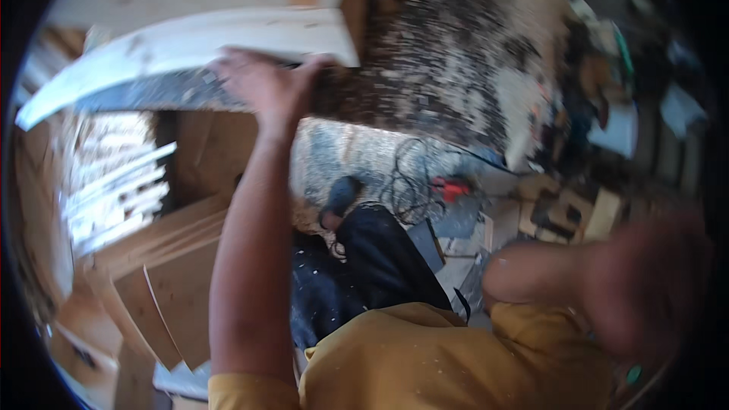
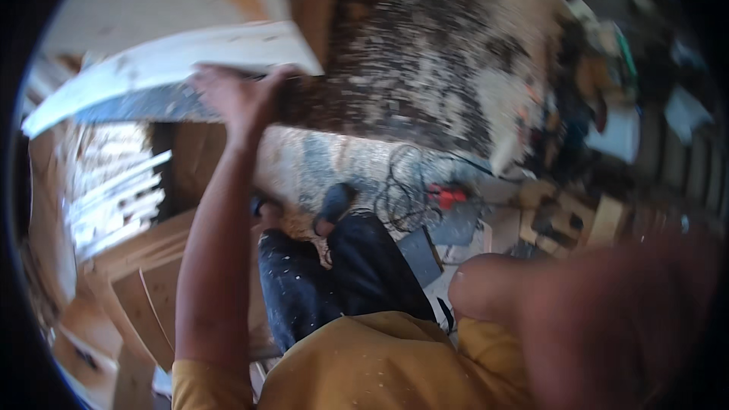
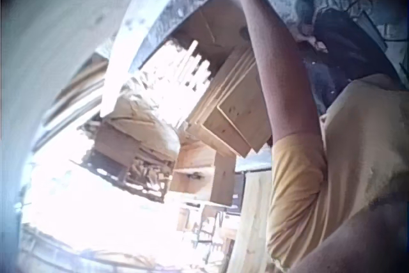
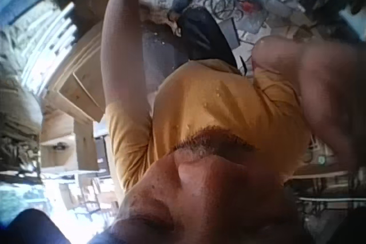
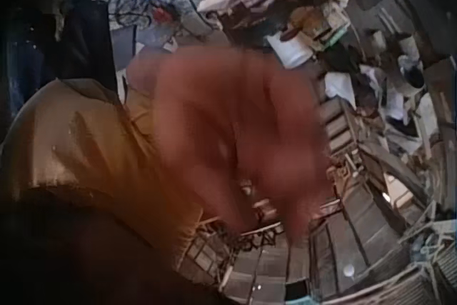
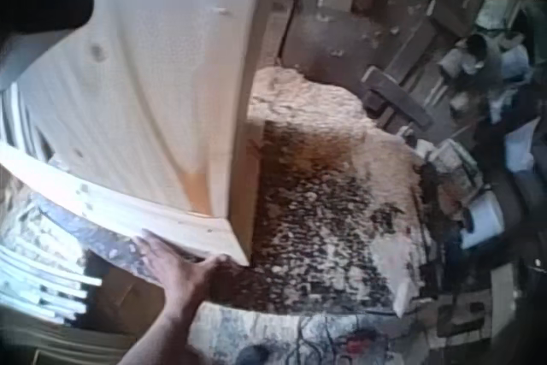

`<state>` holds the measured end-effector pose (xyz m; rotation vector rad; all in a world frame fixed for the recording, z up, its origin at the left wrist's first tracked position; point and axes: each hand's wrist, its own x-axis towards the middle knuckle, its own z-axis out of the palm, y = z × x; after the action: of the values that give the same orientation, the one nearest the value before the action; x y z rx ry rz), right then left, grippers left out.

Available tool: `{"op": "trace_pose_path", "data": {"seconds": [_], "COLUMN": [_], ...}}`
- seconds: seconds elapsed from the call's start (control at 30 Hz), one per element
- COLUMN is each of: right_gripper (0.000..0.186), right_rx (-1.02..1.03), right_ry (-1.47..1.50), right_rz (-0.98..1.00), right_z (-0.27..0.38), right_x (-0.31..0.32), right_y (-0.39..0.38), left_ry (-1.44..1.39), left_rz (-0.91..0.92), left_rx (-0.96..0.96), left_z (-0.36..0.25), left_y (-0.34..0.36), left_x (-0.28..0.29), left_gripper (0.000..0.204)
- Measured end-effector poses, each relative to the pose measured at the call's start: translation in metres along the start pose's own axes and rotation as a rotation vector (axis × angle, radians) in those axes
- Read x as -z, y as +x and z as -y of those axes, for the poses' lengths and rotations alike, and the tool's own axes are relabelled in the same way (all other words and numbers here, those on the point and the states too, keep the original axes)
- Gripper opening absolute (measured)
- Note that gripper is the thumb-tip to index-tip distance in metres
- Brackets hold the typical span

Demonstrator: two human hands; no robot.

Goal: Marking and assembling wooden components for a structure in a workshop.

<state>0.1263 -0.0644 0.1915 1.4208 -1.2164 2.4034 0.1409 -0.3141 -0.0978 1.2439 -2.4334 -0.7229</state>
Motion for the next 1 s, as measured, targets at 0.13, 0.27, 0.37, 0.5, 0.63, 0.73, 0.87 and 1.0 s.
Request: {"op": "trace_pose_path", "data": {"seconds": [0.13, 0.27, 0.37, 0.5, 0.63, 0.73, 0.87, 1.0], "right_gripper": [0.016, 0.017, 0.027, 0.03, 0.034, 0.033, 0.02, 0.018], "right_rx": [-1.166, -1.91, -2.552, -2.235, -1.728, -1.724, -1.584, -1.327], "right_ry": [-0.652, -0.575, -0.011, -0.41, -0.597, -0.686, -0.94, -1.157], "right_rz": [0.058, 1.183, 0.307, 0.329, -0.018, -0.103, -0.134, -0.242], "right_z": [-0.043, 0.092, 0.157, 0.168, 0.148, 0.131, 0.122, 0.095], "right_x": [0.07, 0.148, 0.097, 0.081, 0.069, 0.075, 0.105, 0.149], "right_y": [-0.163, -0.419, -0.409, -0.409, -0.423, -0.428, -0.435, -0.389], "left_ry": [0.031, -0.02, -0.021, -0.074, -0.04, -0.019, -0.031, -0.048], "left_rz": [0.036, 0.027, 0.033, 0.01, -0.01, 0.014, 0.051, 0.041], "left_rx": [-0.002, 0.014, 0.007, 0.066, 0.038, 0.028, 0.063, 0.045], "left_z": [-0.003, -0.015, -0.008, -0.003, 0.003, -0.001, -0.011, -0.009], "left_y": [0.0, 0.003, 0.002, 0.006, 0.008, 0.006, -0.001, -0.001], "left_x": [-0.016, -0.014, -0.02, -0.015, -0.017, -0.017, -0.013, -0.011], "left_gripper": [0.142, 0.144, 0.142, 0.139, 0.137, 0.138, 0.139, 0.139]}}
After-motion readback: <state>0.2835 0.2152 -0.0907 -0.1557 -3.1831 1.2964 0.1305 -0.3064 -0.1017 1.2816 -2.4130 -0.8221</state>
